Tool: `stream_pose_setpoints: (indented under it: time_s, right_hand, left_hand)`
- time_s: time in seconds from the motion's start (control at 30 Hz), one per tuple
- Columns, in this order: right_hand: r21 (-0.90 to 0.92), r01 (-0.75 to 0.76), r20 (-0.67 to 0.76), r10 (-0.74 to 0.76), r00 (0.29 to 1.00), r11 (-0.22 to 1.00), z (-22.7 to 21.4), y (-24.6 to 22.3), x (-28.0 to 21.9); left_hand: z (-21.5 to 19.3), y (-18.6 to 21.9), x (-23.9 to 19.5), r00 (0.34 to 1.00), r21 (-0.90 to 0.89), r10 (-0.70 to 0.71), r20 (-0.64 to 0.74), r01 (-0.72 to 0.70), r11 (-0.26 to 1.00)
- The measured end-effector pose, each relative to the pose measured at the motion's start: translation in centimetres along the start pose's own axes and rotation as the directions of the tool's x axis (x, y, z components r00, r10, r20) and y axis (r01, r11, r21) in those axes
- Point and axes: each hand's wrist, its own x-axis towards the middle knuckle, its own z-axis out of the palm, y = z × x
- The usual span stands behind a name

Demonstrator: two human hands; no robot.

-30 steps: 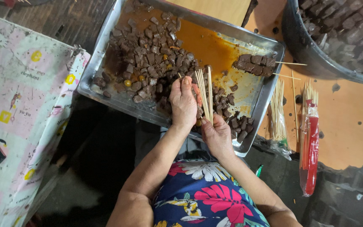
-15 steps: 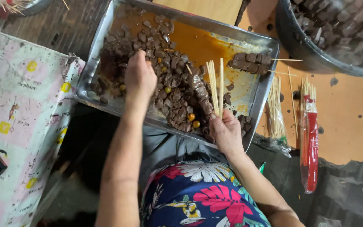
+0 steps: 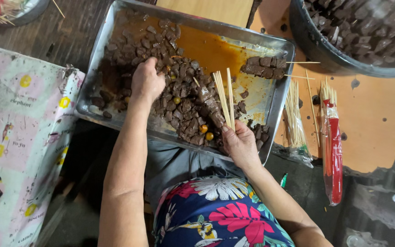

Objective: The person is skewering pieces of meat from a metal tray onto wooden sticks by hand. They pick up a bundle of sticks and thread individual meat pieces onto them, placing the finished skewers into a large container.

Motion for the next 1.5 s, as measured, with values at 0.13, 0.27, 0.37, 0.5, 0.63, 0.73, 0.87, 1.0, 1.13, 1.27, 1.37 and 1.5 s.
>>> stream_pose_setpoints:
  time_s: [0.13,0.27,0.37,0.5,0.63,0.73,0.87,1.0,1.13,1.27,1.37,1.5]
  right_hand:
    - [-0.038,0.033,0.032,-0.032,0.999,0.999,0.5,0.1,-0.3]
    - [-0.058,0.023,0.049,-0.02,0.999,0.998,0.6,0.0,-0.7]
    - [-0.054,0.04,0.1,-0.034,0.994,0.998,0.6,0.4,-0.7]
    - [-0.101,0.069,0.138,-0.055,0.989,0.993,1.1,0.9,-0.3]
    - [-0.106,0.092,0.173,-0.072,0.982,0.99,1.3,0.9,-0.4]
    - [-0.175,0.088,0.157,-0.061,0.986,0.981,1.5,0.7,-0.4]
    - [-0.193,0.061,0.121,-0.038,0.992,0.979,1.6,0.5,-0.4]
    - [-0.209,0.064,0.117,-0.04,0.992,0.976,1.3,0.6,-0.2]
    - [-0.211,0.097,0.11,-0.075,0.991,0.973,1.0,1.3,-0.4]
    - [-0.253,0.155,0.152,-0.118,0.981,0.955,1.1,1.8,-0.4]
    - [-0.294,0.163,0.155,-0.121,0.98,0.942,1.4,2.5,-0.2]
    - [-0.266,0.184,0.176,-0.14,0.974,0.946,1.3,2.8,0.2]
  left_hand:
    - [-0.4,0.3,-0.4,0.985,0.011,-0.09,0.15,0.089,0.996]
    - [-3.0,1.7,-2.0,0.984,-0.414,-0.178,0.025,0.172,0.894]
    - [-5.0,2.9,-3.4,0.942,-0.797,-0.318,0.107,0.273,0.539]
    - [-5.9,4.8,-5.0,0.885,-0.936,-0.332,0.327,0.353,0.017]
    - [-5.4,6.6,-6.0,0.912,-0.942,-0.266,0.312,0.261,-0.212]
    - [-5.5,7.5,-6.4,0.919,-0.957,-0.282,0.275,0.235,-0.169]
    - [-5.7,8.5,-6.5,0.934,-0.962,-0.254,0.253,0.214,-0.169]
    - [-6.0,9.1,-6.7,0.941,-0.979,-0.269,0.205,0.195,-0.061]
    - [-6.0,9.1,-7.2,0.961,-0.981,-0.254,0.112,0.147,0.124]
    - [-5.3,8.8,-7.7,0.957,-0.956,-0.282,0.065,0.141,0.256]
    - [-4.3,8.6,-7.9,0.957,-0.915,-0.284,0.055,0.162,0.37]
    - [-3.1,8.4,-8.2,0.949,-0.923,-0.299,0.098,0.199,0.329]
